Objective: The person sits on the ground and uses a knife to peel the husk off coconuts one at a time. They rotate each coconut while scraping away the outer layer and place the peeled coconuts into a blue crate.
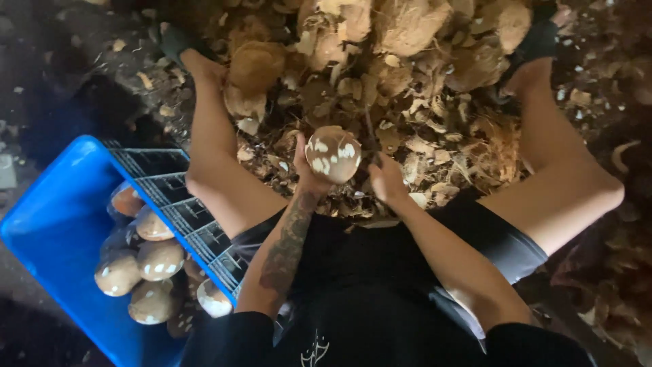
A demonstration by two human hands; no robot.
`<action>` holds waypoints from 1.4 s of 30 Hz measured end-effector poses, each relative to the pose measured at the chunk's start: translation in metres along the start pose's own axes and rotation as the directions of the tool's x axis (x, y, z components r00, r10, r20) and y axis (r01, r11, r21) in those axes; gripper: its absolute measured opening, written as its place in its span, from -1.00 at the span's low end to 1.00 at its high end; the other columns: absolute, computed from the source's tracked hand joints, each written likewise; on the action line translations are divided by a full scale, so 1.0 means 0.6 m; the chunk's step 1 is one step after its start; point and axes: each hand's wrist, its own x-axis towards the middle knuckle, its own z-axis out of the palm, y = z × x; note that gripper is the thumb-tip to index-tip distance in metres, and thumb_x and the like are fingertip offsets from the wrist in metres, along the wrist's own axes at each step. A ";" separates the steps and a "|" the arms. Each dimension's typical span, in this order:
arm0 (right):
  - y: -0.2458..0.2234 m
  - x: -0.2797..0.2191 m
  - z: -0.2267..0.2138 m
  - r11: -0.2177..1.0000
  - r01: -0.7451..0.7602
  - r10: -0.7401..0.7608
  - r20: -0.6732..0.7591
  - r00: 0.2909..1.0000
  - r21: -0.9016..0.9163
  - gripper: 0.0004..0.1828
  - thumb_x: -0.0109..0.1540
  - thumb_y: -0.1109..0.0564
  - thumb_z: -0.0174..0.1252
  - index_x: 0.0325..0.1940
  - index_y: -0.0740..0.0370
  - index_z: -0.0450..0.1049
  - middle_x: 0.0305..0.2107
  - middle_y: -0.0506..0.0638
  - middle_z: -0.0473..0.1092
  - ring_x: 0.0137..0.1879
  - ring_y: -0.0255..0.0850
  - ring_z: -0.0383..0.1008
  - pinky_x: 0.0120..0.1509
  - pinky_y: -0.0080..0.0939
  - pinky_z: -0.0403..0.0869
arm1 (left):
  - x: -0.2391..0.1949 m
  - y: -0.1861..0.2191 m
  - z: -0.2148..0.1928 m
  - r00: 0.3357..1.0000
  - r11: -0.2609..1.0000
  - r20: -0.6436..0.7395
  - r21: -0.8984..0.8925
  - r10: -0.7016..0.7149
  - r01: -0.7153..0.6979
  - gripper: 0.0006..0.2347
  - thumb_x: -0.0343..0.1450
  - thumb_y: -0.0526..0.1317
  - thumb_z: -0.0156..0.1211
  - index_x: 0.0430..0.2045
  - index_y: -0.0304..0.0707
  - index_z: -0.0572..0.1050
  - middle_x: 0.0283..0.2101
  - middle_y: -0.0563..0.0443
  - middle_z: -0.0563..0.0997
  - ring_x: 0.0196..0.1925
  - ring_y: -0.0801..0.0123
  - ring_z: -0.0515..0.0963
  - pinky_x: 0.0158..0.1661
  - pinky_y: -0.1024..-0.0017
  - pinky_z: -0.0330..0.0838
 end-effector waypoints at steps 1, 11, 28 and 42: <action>0.004 0.007 0.000 1.000 0.003 -0.003 0.009 1.000 -0.002 -0.39 0.31 0.03 0.01 0.37 0.46 0.39 0.18 0.54 0.39 0.39 0.43 0.31 0.49 0.36 0.24 | -0.006 0.009 0.009 1.000 1.000 -0.003 -0.004 0.008 -0.008 -0.23 0.30 0.41 0.28 0.12 -0.36 0.56 0.18 -0.34 0.59 0.21 -0.18 0.59 0.25 -0.13 0.45; 0.042 0.022 0.015 0.834 0.483 -0.489 0.049 0.871 -0.265 -0.83 0.11 0.09 0.09 -0.24 0.06 0.51 -0.55 0.09 0.41 -0.35 0.26 0.49 -0.37 0.13 0.41 | 0.105 0.041 -0.120 0.999 0.967 -0.021 0.252 -0.041 0.045 -0.47 0.32 0.12 0.43 -0.02 -0.37 0.59 -0.05 -0.36 0.68 -0.07 -0.18 0.68 -0.06 -0.14 0.56; -0.004 -0.013 -0.017 0.879 0.242 -0.227 0.086 0.970 -0.411 -0.71 0.24 0.09 0.05 -0.16 0.39 0.50 -0.36 0.53 0.50 -0.13 0.54 0.53 -0.07 0.43 0.47 | 0.062 0.029 -0.076 0.996 0.946 -0.092 0.320 -0.020 0.048 -0.41 0.35 0.18 0.33 0.08 -0.37 0.58 0.13 -0.58 0.58 0.08 -0.33 0.62 0.05 -0.12 0.54; 0.028 0.005 -0.001 0.930 0.236 -0.200 0.151 0.968 -0.281 -0.42 0.22 0.05 -0.01 0.21 0.49 0.46 -0.21 0.55 0.52 -0.02 0.58 0.50 -0.01 0.45 0.50 | 0.092 0.000 -0.090 0.979 0.973 -0.203 0.225 -0.009 0.055 -0.50 0.29 0.13 0.43 -0.11 -0.34 0.66 -0.05 -0.30 0.70 -0.07 -0.12 0.70 0.00 -0.05 0.59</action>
